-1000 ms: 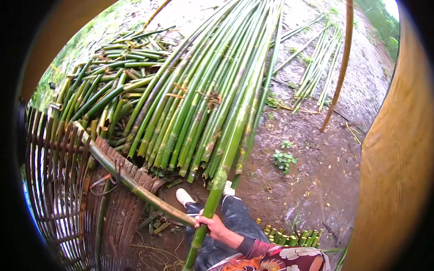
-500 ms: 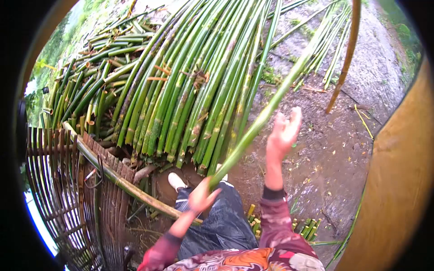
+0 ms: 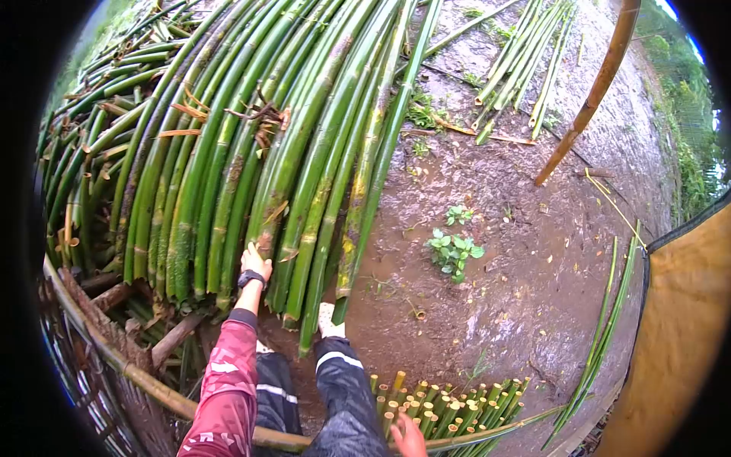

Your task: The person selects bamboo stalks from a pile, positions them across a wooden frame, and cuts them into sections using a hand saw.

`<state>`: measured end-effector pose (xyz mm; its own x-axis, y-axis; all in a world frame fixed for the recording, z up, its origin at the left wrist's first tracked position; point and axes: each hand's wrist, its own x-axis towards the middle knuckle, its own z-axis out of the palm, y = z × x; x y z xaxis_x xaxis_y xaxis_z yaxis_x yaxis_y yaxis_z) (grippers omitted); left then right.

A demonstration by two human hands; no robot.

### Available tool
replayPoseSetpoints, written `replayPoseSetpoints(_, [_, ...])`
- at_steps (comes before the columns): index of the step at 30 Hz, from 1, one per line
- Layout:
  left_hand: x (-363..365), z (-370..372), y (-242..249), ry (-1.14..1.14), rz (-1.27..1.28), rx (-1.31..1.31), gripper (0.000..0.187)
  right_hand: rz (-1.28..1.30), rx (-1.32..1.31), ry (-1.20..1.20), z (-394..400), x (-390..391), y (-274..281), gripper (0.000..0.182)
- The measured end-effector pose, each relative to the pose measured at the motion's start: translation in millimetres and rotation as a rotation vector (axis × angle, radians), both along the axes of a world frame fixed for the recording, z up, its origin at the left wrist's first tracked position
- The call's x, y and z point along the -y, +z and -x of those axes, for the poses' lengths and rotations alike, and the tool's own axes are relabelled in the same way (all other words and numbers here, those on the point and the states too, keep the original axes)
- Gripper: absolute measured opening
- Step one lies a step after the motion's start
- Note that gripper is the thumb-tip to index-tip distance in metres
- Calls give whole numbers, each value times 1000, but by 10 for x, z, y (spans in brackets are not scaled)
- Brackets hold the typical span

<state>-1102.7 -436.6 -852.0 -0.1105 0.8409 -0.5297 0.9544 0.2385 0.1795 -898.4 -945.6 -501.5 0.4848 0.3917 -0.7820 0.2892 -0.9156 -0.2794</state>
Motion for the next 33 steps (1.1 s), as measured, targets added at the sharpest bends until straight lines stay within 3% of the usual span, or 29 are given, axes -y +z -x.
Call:
replayPoseSetpoints(1, [-32, 7, -78, 51, 111, 56, 94, 28, 55, 106, 29, 267, -72, 50])
replayPoseSetpoints(3, [-27, -34, -62, -39, 23, -24, 94, 267, -128, -222, 67, -19, 151, 50])
replayPoseSetpoints(4, [-53, -15, -131, -63, 23, -11, 89, 275, -119, -225, 77, -28, 154, 50])
replayPoseSetpoints(6, [-74, 59, -124, -94, -40, -11, 76, 266, -204, -314, 98, -75, 138, 48])
replayPoseSetpoints(9, [-186, 134, 444, -12, -79, 20, 70, 141, -136, -276, 134, -526, 249, 49])
replayPoseSetpoints(10, [-140, 196, 482, 7, -247, 34, 64, 15, -64, -174, 146, -511, 187, 52])
replayPoseSetpoints(11, [-197, 226, 858, 84, -162, 104, 60, -11, -62, -163, 118, -579, 109, 52])
replayPoseSetpoints(15, [-134, 397, 1711, -11, -178, 172, 51, -149, -7, 32, 155, -1120, 60, 49])
replayPoseSetpoints(18, [27, 681, 3317, 53, 10, 381, 54, -517, 46, 152, 245, -2137, 105, 53])
replayPoseSetpoints(19, [159, 884, 3722, 70, 71, 475, 55, -507, -167, -24, 256, -2504, 49, 55])
replayPoseSetpoints(21, [670, 1462, 4203, 1, 55, 532, 60, -548, -330, -72, 411, -3589, 394, 57])
replayPoseSetpoints(22, [853, 1773, 4659, 50, 154, 705, 63, -614, -486, -157, 492, -4054, 439, 60])
replayPoseSetpoints(23, [1079, 2078, 5042, 103, 255, 875, 66, -606, -622, -187, 604, -4538, 661, 67])
replayPoseSetpoints(26, [2250, 3058, 5332, 206, 380, 1011, 68, -616, -882, -293, 1099, -5491, 1207, 105])
replayPoseSetpoints(27, [2615, 3368, 5531, 316, 440, 1044, 70, -644, -1035, -326, 1248, -5684, 1095, 94])
replayPoseSetpoints(29, [3241, 4149, 5746, 244, 534, 846, 80, -611, -1140, -304, 1642, -5683, 1086, 60])
replayPoseSetpoints(30, [3243, 4341, 6113, 368, 657, 771, 86, -611, -1079, -395, 2041, -5410, 1438, 28])
replayPoseSetpoints(31, [3136, 4502, 6395, 490, 772, 705, 94, -605, -998, -457, 2454, -5129, 1552, 24])
replayPoseSetpoints(32, [3238, 4826, 6311, 47, 362, 603, 108, -560, -970, -460, 2784, -4872, 1640, 22])
replayPoseSetpoints(33, [3065, 4847, 6457, 107, 182, 479, 118, -499, -940, -467, 3108, -4535, 1685, 22])
